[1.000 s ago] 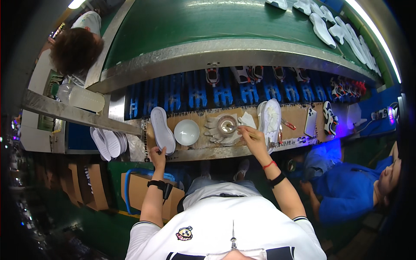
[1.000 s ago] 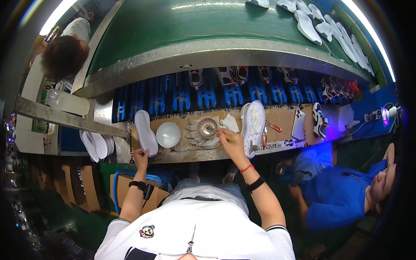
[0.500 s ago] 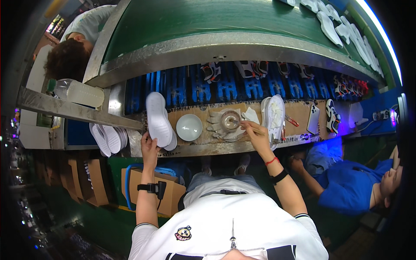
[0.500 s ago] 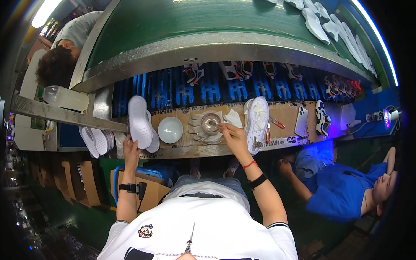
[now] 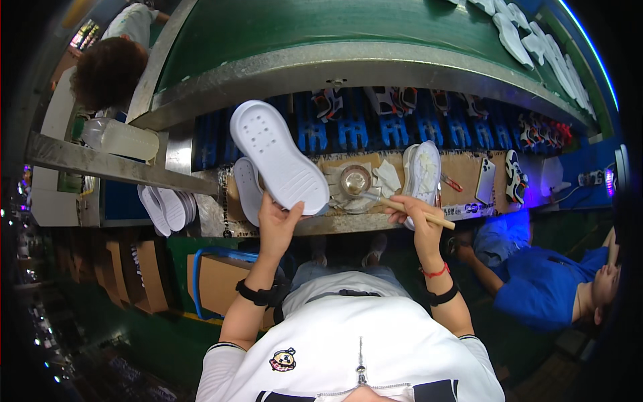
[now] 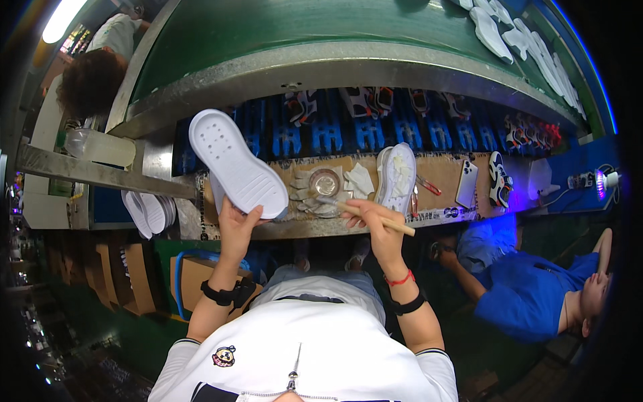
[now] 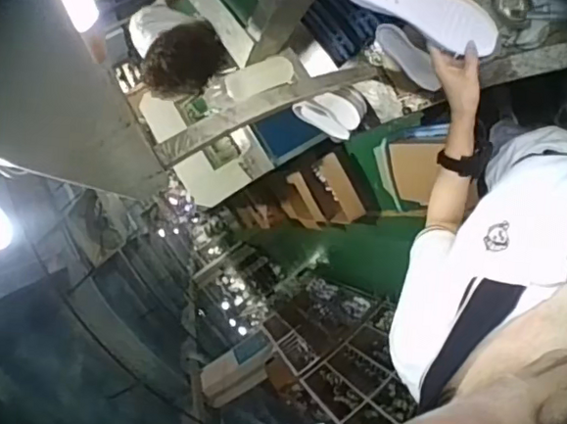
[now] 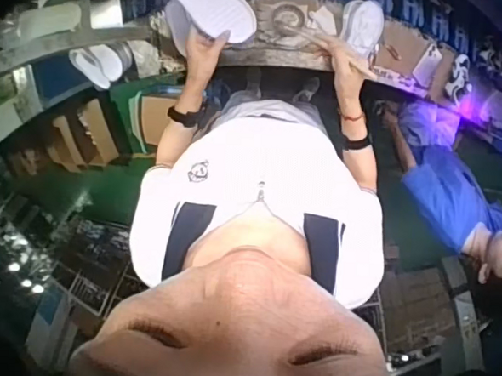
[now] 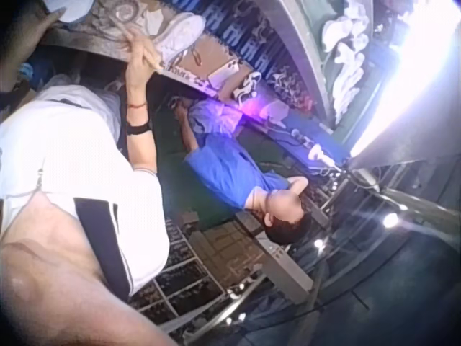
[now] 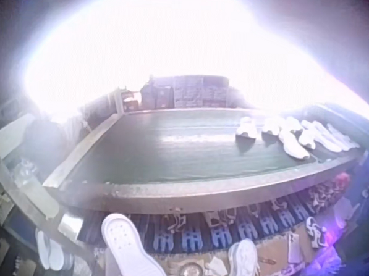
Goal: Apply adhesive to the edges and inner surfaces of shoe outsoles using a brush.
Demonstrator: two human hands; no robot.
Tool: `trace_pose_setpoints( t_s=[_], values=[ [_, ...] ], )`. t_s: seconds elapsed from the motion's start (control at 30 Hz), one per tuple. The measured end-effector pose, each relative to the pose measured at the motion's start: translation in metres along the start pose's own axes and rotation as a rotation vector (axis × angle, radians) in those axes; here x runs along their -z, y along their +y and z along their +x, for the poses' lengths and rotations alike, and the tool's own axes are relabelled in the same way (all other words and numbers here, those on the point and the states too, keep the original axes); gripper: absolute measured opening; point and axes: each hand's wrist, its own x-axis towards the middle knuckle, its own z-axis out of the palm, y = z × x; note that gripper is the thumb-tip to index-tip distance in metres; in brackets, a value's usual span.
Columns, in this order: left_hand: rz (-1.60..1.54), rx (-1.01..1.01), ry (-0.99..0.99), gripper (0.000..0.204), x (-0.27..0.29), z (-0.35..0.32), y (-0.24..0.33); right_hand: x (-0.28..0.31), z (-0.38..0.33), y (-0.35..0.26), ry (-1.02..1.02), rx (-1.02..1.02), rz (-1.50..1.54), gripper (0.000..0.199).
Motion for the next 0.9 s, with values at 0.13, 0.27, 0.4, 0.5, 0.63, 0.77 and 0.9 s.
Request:
trace_pose_setpoints(
  t_s=[0.13,0.27,0.4,0.5,0.63,0.77,0.9],
  values=[
    [0.078,-0.125,-0.041,0.040,-0.024,0.002,0.004,-0.012,-0.010,-0.026,-0.142,0.051,0.096,0.025],
    [0.114,-0.160,-0.053,0.039,-0.033,0.001,0.012,-0.016,-0.006,-0.028,-0.178,0.146,-0.001,0.024],
    [0.147,-0.164,-0.055,0.039,-0.036,-0.001,0.017,-0.008,-0.005,-0.035,-0.208,0.214,-0.095,0.023],
    [0.151,-0.150,-0.063,0.039,-0.038,-0.003,0.019,-0.007,-0.002,-0.034,-0.228,0.268,-0.151,0.023],
    [0.152,-0.155,-0.063,0.040,-0.037,-0.004,0.019,0.001,-0.001,-0.046,-0.303,0.331,-0.243,0.022],
    [0.148,-0.150,-0.074,0.039,-0.039,-0.003,0.019,-0.002,0.002,-0.045,-0.183,0.327,-0.188,0.018],
    [0.156,-0.149,-0.082,0.038,-0.041,0.000,0.022,0.006,0.007,-0.047,-0.259,0.408,-0.286,0.017]
  ],
)
